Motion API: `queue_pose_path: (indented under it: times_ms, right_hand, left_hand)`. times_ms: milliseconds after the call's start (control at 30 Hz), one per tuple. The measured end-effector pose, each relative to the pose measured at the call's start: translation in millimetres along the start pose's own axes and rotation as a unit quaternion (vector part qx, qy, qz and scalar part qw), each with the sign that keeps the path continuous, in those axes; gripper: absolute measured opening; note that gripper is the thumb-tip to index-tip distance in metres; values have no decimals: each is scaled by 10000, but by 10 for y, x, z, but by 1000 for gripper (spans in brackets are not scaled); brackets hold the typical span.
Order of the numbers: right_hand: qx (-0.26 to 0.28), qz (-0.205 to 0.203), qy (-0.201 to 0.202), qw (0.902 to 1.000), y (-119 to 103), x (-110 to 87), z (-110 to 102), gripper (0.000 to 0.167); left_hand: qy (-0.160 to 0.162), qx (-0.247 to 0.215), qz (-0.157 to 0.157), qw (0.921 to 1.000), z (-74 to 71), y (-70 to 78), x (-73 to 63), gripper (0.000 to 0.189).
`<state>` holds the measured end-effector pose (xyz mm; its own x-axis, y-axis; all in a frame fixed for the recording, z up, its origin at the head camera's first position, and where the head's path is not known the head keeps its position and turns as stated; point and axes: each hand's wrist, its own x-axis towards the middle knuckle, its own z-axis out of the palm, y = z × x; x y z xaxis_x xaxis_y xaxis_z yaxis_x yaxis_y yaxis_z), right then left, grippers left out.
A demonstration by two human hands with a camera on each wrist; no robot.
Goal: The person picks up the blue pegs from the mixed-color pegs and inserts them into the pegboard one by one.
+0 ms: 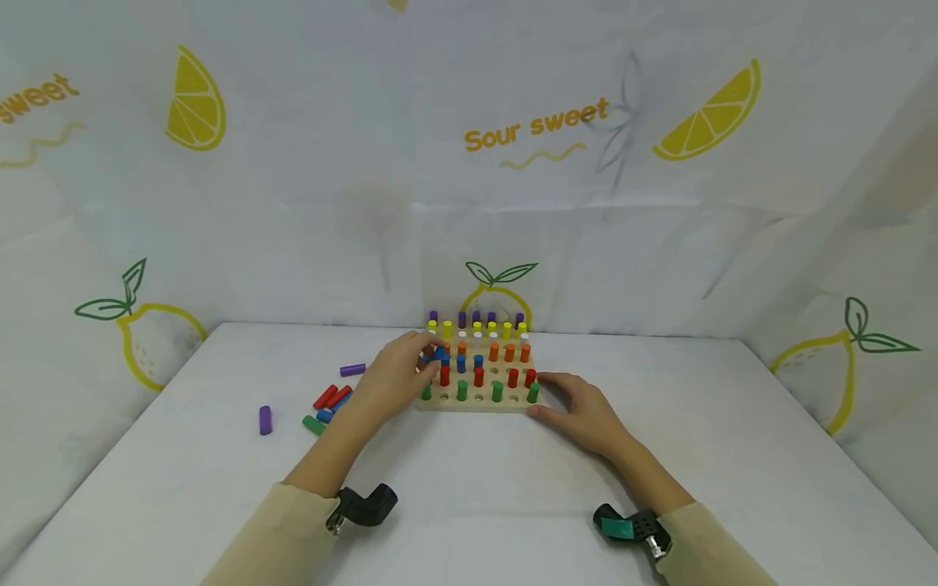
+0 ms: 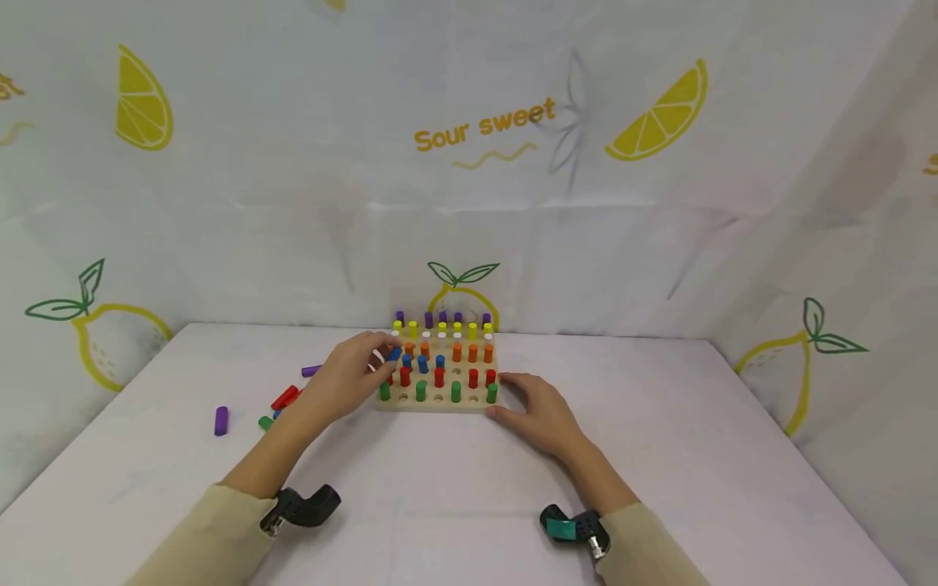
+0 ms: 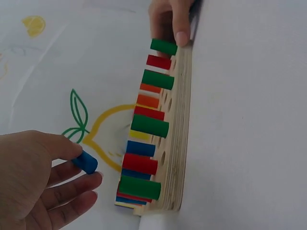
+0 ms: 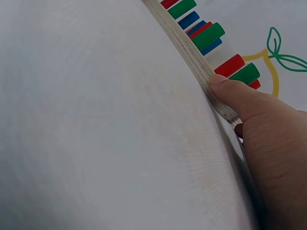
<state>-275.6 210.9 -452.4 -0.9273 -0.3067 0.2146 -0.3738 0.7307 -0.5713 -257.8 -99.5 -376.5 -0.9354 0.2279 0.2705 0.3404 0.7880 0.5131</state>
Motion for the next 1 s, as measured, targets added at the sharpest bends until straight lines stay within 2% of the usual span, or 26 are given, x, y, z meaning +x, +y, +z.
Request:
queue_pose_path:
  times_ms: [300, 600, 767, 867, 1000]
  right_hand:
    - [37, 40, -3, 10000, 9, 3, 5, 66]
    - [65, 3, 2, 10000, 18, 10, 11, 66]
    - [9, -45, 49, 10000, 29, 7, 7, 65]
    - [15, -113, 68, 9999, 26, 7, -2, 64]
    - [39, -91, 42, 9999, 17, 11, -13, 64]
  left_hand:
    - [250, -236, 160, 9993, 192, 150, 190, 28]
    - [275, -541, 249, 9978, 332, 300, 364, 27]
    - [150, -500, 409, 9978, 355, 404, 467, 25]
    - [193, -498, 474, 9974, 335, 451, 515, 24]
    - [329, -820, 341, 9955, 303, 480, 547, 24]
